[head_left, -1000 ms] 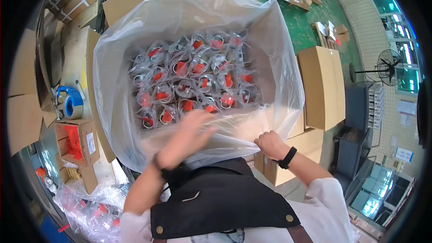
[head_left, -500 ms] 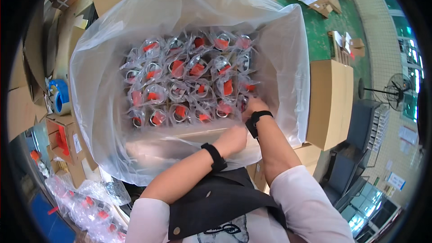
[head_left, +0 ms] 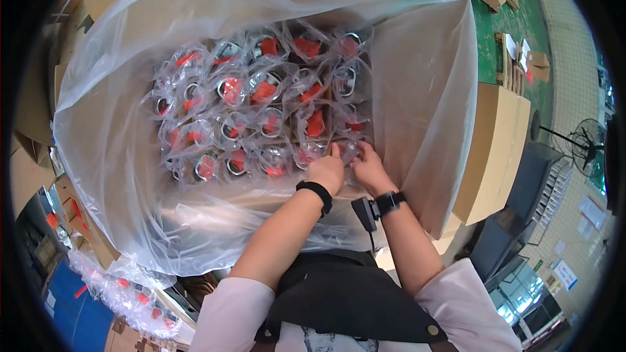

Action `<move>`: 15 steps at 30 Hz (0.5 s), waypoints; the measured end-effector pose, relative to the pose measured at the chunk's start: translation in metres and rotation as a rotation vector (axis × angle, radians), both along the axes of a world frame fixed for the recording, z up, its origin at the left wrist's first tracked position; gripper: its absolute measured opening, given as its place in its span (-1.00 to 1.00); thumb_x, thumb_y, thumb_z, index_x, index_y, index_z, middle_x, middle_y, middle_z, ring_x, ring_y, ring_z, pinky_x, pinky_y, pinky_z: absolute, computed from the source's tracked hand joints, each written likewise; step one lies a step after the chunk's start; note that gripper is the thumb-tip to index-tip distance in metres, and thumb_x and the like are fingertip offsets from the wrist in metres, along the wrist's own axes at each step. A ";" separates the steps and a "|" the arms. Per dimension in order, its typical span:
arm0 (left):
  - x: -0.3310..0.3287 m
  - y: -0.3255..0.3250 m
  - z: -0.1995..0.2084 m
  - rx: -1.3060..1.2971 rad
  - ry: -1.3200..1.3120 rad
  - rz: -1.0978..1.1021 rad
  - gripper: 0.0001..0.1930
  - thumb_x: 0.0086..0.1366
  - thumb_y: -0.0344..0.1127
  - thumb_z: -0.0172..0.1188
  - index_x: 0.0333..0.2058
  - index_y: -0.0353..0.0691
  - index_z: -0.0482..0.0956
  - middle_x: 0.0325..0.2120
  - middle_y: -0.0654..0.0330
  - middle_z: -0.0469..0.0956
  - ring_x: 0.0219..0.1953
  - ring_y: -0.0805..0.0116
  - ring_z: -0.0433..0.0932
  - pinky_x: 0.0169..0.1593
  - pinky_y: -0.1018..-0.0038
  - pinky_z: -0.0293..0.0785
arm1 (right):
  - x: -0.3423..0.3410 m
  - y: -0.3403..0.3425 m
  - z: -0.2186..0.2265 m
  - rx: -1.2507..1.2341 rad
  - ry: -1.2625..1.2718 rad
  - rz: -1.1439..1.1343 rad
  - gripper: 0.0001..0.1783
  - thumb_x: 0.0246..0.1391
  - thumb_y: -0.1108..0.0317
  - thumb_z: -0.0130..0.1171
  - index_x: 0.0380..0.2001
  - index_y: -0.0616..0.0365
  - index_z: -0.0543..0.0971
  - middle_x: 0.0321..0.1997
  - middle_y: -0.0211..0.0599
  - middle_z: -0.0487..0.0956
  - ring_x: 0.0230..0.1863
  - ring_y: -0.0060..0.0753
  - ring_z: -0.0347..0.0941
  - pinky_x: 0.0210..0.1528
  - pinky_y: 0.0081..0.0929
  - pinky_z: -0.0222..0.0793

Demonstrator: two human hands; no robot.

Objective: The person places small red items into clear plastic bags and arranges them into a cardboard box lined with a plastic bag. They then place a cardboard divider on top of the items and close the box flaps.

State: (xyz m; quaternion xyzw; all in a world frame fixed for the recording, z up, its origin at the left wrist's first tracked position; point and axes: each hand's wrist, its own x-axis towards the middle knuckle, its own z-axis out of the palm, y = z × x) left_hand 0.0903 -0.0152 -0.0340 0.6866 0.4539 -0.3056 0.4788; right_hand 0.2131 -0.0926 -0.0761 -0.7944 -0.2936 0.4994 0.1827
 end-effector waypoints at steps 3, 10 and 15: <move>-0.003 -0.004 0.002 -0.010 -0.012 -0.199 -0.51 0.26 -0.31 0.00 0.18 -0.23 0.30 -0.15 -0.01 0.61 -0.15 0.06 0.62 -0.13 0.23 0.55 | -0.015 0.033 0.077 -0.022 -0.064 0.567 -0.63 0.00 0.45 0.04 -0.09 0.34 0.51 0.02 0.11 0.50 0.08 0.11 0.42 0.09 -0.24 0.36; -0.038 -0.011 0.026 0.087 -0.206 -0.220 -0.78 0.21 -0.35 0.03 -0.29 -0.25 0.64 -0.17 -0.06 0.58 -0.16 0.02 0.60 -0.13 0.19 0.54 | -0.015 0.032 -0.008 -0.490 -0.342 1.127 -0.53 0.13 0.38 -0.12 0.12 0.24 0.41 0.38 -0.12 0.19 0.41 -0.15 0.04 0.34 0.11 -0.02; -0.097 -0.027 0.054 0.301 -0.422 0.023 -0.82 0.14 -0.37 0.09 -0.35 -0.33 0.60 -0.22 -0.08 0.50 -0.20 -0.06 0.54 -0.13 0.14 0.48 | -0.015 0.067 0.050 -0.549 -0.225 1.021 -0.57 0.01 0.41 -0.04 -0.01 0.19 0.54 0.22 -0.12 0.41 0.40 -0.20 0.09 0.31 0.08 0.01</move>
